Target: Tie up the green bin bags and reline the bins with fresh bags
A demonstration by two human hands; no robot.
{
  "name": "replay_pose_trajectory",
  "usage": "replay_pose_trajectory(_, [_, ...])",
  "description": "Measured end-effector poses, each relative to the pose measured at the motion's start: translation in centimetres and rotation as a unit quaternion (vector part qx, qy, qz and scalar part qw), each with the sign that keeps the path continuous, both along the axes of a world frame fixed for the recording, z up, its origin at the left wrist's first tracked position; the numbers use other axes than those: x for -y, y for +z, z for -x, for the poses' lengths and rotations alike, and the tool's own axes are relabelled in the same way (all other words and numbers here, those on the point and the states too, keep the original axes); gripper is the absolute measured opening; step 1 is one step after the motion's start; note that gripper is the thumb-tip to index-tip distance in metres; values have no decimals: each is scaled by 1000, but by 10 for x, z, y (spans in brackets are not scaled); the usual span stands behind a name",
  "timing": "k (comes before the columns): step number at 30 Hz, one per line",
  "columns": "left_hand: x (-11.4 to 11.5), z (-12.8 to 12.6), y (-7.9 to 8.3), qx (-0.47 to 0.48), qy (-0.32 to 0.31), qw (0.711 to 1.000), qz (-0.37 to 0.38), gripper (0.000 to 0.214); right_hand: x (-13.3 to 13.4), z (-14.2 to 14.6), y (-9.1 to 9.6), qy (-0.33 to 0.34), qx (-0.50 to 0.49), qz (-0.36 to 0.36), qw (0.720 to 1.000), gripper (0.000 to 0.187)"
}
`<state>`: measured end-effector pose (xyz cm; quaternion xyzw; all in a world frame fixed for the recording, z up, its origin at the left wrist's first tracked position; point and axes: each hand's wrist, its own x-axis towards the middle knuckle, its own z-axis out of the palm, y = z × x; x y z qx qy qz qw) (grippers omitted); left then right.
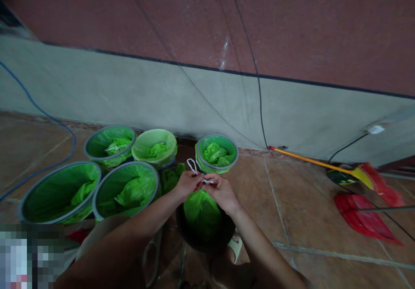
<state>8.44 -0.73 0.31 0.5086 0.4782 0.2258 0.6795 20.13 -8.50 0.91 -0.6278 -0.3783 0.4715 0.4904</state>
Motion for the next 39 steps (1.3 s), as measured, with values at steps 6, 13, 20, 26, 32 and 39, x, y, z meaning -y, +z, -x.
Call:
replay_pose_trajectory(6, [2,-3,-1,0,48,999,14,20,2,3,-8,14,158,-68,985,22])
replay_pose_trajectory(13, [2,-3,-13,-31,27,999,-33,23,7,0,-1,29,328,-74,941,27])
replay_pose_trajectory(20, [-1,-3,-15,-72,21,997,-33,25,8,2,5,97,381,-18,919,24])
replay_pose_trajectory(26, [-8,-2,-14,-81,-60,989,-110,22,10,-1,4,56,-124,122,983,11])
replay_pose_trajectory(32, [-12,7,-7,-32,-120,983,-135,10,15,-13,8,-49,-229,154,960,20])
replay_pose_trajectory(39, [1,15,4,-116,-213,915,-323,6,12,-8,2,-48,-217,136,966,18])
